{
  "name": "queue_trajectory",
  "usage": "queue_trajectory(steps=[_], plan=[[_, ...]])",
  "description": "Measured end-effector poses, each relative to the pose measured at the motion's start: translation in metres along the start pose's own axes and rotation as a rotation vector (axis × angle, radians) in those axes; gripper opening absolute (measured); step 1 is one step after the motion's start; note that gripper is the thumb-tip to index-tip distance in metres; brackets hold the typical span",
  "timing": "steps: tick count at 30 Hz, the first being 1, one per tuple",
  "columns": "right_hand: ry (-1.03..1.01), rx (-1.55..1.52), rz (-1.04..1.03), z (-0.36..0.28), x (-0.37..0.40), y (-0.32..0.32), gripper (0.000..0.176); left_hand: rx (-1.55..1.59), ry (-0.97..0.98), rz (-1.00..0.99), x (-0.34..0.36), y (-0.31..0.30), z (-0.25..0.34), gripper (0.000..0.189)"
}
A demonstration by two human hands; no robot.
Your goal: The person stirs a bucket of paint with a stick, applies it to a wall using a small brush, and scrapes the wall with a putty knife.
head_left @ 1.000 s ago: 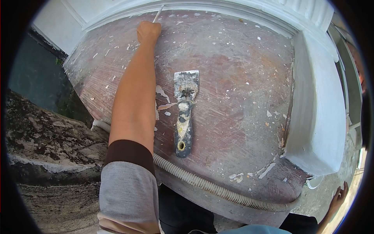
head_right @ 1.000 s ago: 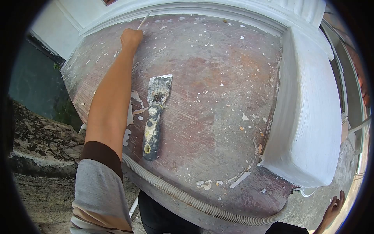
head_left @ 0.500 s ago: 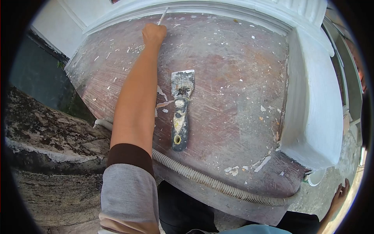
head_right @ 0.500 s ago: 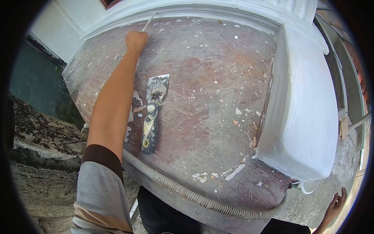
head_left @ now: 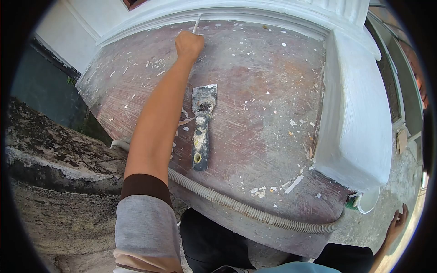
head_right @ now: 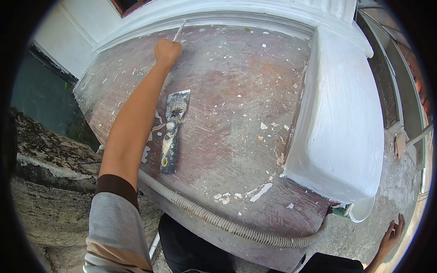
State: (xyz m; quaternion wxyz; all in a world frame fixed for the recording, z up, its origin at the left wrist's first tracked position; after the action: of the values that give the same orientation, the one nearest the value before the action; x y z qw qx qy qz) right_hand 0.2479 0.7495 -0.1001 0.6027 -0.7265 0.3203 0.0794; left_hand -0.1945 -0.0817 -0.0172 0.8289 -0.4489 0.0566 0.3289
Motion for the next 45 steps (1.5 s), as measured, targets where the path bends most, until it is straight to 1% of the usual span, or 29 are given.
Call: queue_trajectory(steps=[3,5,22,25,28,31,37,45], plan=[[0.019,-0.024,-0.001,0.005,0.001,0.001,0.034,0.016,0.009,-0.009,0.010,0.003,0.011,0.027],[-0.012,-0.041,0.018,0.014,0.001,0.005,0.034,0.013,0.025,-0.011,0.018,0.005,0.017,0.027],[-0.018,-0.069,0.033,0.013,0.001,0.007,0.034,0.009,0.115,-0.111,0.071,0.014,0.058,0.026],[-0.022,-0.072,0.032,0.013,0.002,0.007,0.034,-0.018,0.155,-0.154,0.080,0.013,0.066,0.025],[-0.019,-0.075,0.025,0.013,0.001,0.009,0.034,-0.035,0.219,-0.150,0.087,0.013,0.073,0.024],[-0.013,-0.070,0.018,0.010,0.001,0.010,0.033,-0.044,0.188,-0.140,0.081,0.014,0.068,0.025],[-0.013,-0.061,-0.012,0.003,0.001,0.012,0.034,-0.169,0.204,-0.030,0.060,0.001,0.041,0.029],[-0.018,-0.030,0.004,0.006,0.001,0.010,0.034,-0.235,0.159,0.040,0.025,-0.020,-0.003,0.027]])
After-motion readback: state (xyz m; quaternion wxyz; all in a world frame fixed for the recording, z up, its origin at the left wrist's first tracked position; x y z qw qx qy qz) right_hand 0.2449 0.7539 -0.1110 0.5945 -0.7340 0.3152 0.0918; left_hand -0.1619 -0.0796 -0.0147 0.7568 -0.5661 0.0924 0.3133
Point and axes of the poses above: each hand's wrist, its own x-axis away from the middle knuckle, its own y-axis out of the palm, z = x × y, the point moved 5 cm from there along -x, towards the middle knuckle
